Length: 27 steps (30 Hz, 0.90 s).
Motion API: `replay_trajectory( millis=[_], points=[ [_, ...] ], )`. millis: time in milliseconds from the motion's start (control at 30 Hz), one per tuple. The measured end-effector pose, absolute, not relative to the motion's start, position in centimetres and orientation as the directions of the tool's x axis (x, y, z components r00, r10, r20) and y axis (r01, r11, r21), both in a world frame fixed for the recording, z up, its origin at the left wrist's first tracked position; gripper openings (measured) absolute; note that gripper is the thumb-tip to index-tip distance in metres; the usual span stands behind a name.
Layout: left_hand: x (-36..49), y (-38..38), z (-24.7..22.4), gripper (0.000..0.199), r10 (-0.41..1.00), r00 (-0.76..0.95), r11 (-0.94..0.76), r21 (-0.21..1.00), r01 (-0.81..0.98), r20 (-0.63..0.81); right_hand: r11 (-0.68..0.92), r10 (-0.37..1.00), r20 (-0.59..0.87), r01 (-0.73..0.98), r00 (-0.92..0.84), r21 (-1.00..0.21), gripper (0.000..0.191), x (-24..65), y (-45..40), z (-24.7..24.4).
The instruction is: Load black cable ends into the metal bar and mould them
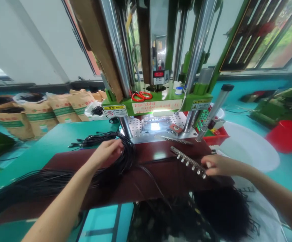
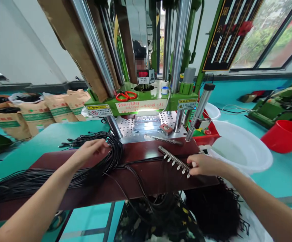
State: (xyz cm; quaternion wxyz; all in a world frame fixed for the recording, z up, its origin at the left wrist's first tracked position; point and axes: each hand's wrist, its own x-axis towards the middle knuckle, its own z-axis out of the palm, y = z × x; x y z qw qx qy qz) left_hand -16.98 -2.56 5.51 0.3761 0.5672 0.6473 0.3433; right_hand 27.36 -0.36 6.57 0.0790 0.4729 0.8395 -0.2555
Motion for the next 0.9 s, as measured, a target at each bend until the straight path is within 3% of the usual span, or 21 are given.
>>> replay_trajectory(
  millis=[100,167,300,433,533,600,667,767,900],
  points=[
    [-10.2,-5.8,6.5,0.04,0.937,0.349,-0.261,0.702,0.662,0.019,0.424,0.751,-0.4,0.848,-0.525,-0.317,0.024,27.8,-3.0,6.5],
    [-5.9,-7.6,6.2,0.043,0.868,0.495,-0.427,0.566,0.706,0.036,0.425,0.792,-0.349,0.863,-0.5,-0.272,0.025,27.7,-3.5,5.8],
    [-0.1,-9.9,4.2,0.059,0.831,0.556,-0.497,0.411,0.764,-0.029,0.351,0.879,-0.288,0.924,-0.381,-0.15,0.016,27.0,-1.8,5.3],
    [2.0,-10.0,2.4,0.064,0.824,0.566,-0.508,0.423,0.75,-0.014,0.291,0.921,-0.234,0.949,-0.312,-0.117,0.014,25.3,1.3,6.8],
    [2.2,-8.5,1.5,0.06,0.833,0.549,-0.393,0.624,0.675,-0.069,0.3,0.934,-0.163,0.946,-0.318,-0.122,0.017,23.2,3.7,8.1],
    [2.1,-6.9,1.0,0.055,0.832,0.531,-0.187,0.82,0.541,-0.161,0.319,0.935,-0.113,0.936,-0.337,-0.149,0.024,21.7,5.6,8.8],
    [2.1,-4.9,1.0,0.054,0.823,0.516,0.031,0.924,0.381,-0.24,0.34,0.931,-0.071,0.921,-0.358,-0.19,0.03,20.3,7.7,9.3],
    [2.5,-2.1,1.5,0.052,0.816,0.494,0.18,0.944,0.276,-0.299,0.373,0.917,-0.05,0.894,-0.397,-0.248,0.028,18.2,11.1,9.6],
    [3.6,1.4,1.8,0.044,0.823,0.436,0.31,0.931,0.192,-0.364,0.395,0.904,-0.053,0.876,-0.424,-0.277,0.011,15.5,15.0,9.1]
  ],
)
